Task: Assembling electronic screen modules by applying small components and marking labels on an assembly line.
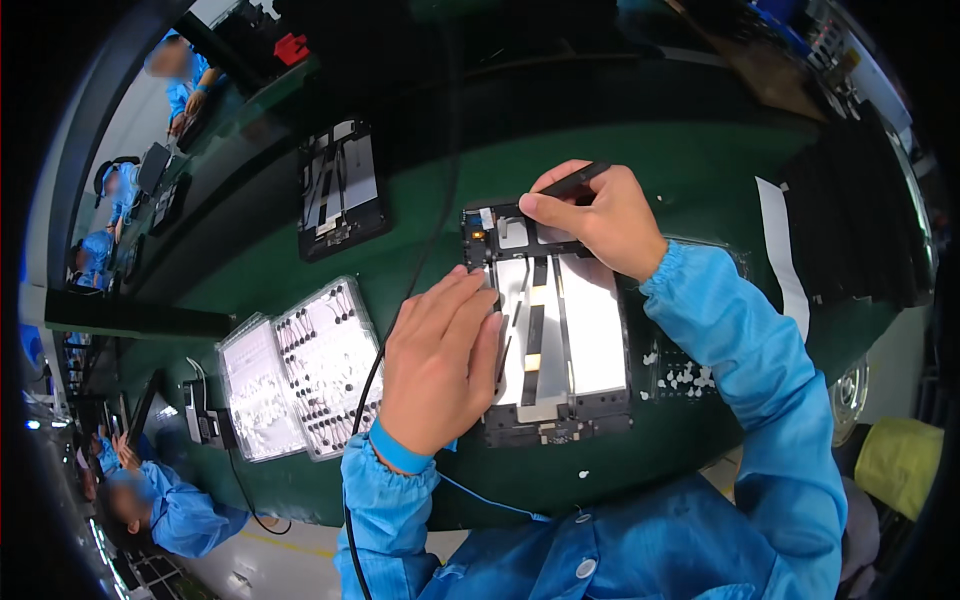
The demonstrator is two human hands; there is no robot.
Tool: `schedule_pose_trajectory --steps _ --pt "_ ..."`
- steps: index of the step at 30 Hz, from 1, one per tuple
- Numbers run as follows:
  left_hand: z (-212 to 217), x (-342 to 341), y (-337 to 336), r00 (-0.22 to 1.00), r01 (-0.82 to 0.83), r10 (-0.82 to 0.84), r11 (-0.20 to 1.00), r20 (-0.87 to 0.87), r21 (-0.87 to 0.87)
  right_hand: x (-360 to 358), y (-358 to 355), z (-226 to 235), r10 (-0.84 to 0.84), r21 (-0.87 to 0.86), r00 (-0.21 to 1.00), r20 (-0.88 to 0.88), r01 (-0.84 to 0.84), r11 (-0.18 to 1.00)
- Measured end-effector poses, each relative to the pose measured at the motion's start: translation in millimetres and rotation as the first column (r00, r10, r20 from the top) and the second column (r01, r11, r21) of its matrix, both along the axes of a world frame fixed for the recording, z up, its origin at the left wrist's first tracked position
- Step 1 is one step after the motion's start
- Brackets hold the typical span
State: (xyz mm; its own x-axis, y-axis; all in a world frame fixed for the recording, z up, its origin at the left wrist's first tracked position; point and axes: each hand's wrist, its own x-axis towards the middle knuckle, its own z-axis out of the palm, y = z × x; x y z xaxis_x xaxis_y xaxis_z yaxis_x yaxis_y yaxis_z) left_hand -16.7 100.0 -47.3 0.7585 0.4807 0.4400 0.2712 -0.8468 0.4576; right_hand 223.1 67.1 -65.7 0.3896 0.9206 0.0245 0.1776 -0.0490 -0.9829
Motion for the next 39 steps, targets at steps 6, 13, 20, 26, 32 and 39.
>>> schedule_pose_trajectory --steps 6,13,20,26,32,39 --pt "-11.5 5.3 13.4 1.000 0.022 -0.022 1.000 -0.001 0.013 -0.4 0.9 -3.1 0.020 0.014 0.998 -0.053 -0.019 1.000" --pt "-9.7 10.3 13.0 0.999 0.022 -0.023 0.999 -0.031 -0.035 3.9 2.2 -4.0 0.032 -0.006 0.999 -0.004 -0.032 0.999" --pt "-14.5 16.4 17.6 0.998 0.046 -0.045 0.999 -0.035 0.025 4.2 4.4 -5.1 0.035 -0.030 0.999 0.010 -0.034 0.999" --pt "-16.2 23.2 20.3 0.997 0.062 -0.059 0.997 -0.055 0.055 4.9 4.0 -6.3 0.039 -0.035 0.999 0.023 -0.038 0.999" --pt "-21.1 37.5 23.8 0.987 0.084 -0.060 0.984 -0.150 0.156 3.8 4.7 -10.1 0.046 -0.014 0.999 0.020 -0.045 0.999" --pt "-13.9 47.1 14.2 0.970 0.051 0.018 0.960 -0.244 0.274 3.7 5.8 -7.9 0.047 0.015 0.992 0.115 -0.050 0.999"
